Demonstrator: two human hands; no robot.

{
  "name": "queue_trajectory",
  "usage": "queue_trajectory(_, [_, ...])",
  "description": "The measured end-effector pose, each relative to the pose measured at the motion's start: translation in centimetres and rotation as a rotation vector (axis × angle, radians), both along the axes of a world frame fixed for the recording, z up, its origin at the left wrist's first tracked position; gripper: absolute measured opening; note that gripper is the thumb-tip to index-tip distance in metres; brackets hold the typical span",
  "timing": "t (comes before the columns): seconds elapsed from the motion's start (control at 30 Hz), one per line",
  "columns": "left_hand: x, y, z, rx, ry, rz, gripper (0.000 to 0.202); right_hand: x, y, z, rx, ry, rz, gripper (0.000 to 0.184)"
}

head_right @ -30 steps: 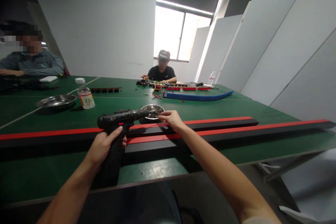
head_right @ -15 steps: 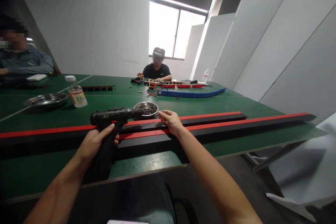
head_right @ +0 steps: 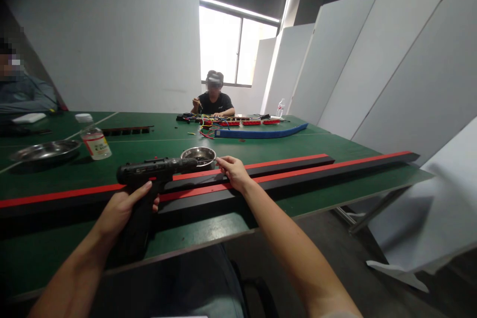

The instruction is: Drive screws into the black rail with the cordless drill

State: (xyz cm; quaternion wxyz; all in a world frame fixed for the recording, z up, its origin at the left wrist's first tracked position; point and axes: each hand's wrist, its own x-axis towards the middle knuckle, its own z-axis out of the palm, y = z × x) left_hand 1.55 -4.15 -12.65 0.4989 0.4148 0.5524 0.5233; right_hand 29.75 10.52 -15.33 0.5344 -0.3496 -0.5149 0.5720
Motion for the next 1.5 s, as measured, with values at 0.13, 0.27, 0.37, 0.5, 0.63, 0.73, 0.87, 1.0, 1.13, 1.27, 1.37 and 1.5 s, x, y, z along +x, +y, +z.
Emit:
queue_trajectory(0.13, [-0.2,0.2,-0.3,-0.009,0.029,0.002,0.05,-0.1,0.1,-0.2,-0.006,0.036,-0.028,0.039])
queue_trajectory(0.27, [-0.4,0.3,-0.4,0.007,0.038,0.0,0.05,-0.3,0.1,-0.4,-0.014,0.12,-0.058,0.035])
queue_trajectory(0.37, [-0.2,0.2,-0.2,0.012,0.035,0.014,0.05,-0.5,0.1,-0.4,-0.031,0.155,-0.048,0.031])
queue_trajectory(0.5, [-0.1,0.1,-0.1,0.023,0.031,0.037,0.049,-0.6,-0.2,-0.1,-0.058,0.156,-0.045,0.025])
queue_trajectory(0.63, [-0.2,0.4,-0.3,0.032,0.014,0.052,0.049,-0.6,-0.6,0.4,-0.09,0.157,-0.043,0.021])
queue_trajectory(0.73, [-0.3,0.7,-0.5,0.029,0.003,0.057,0.049,-0.7,-0.9,0.6,-0.106,0.165,-0.035,0.02])
queue_trajectory(0.87, [-0.3,0.6,-0.5,0.033,-0.006,0.048,0.049,-0.6,-0.8,0.5,-0.101,0.171,-0.027,0.019])
queue_trajectory(1.0, [-0.2,0.1,0.0,-0.003,-0.015,0.038,0.049,-0.5,-0.4,0.2,-0.099,0.139,-0.05,0.026])
queue_trajectory(1.13, [-0.2,-0.1,0.4,-0.034,-0.032,0.016,0.048,-0.5,-0.4,0.1,-0.064,0.08,-0.086,0.039])
queue_trajectory(1.27, [-0.2,-0.2,0.3,-0.03,-0.027,0.015,0.047,-0.8,-0.4,0.1,0.0,0.007,-0.107,0.047])
queue_trajectory(1.37, [-0.4,-0.2,0.2,-0.02,-0.019,0.007,0.047,-1.0,-0.4,0.0,0.062,-0.058,-0.108,0.049])
queue_trajectory(1.5, [-0.5,-0.1,0.1,-0.019,0.014,-0.011,0.048,-1.0,-0.5,0.1,0.131,-0.131,-0.099,0.049])
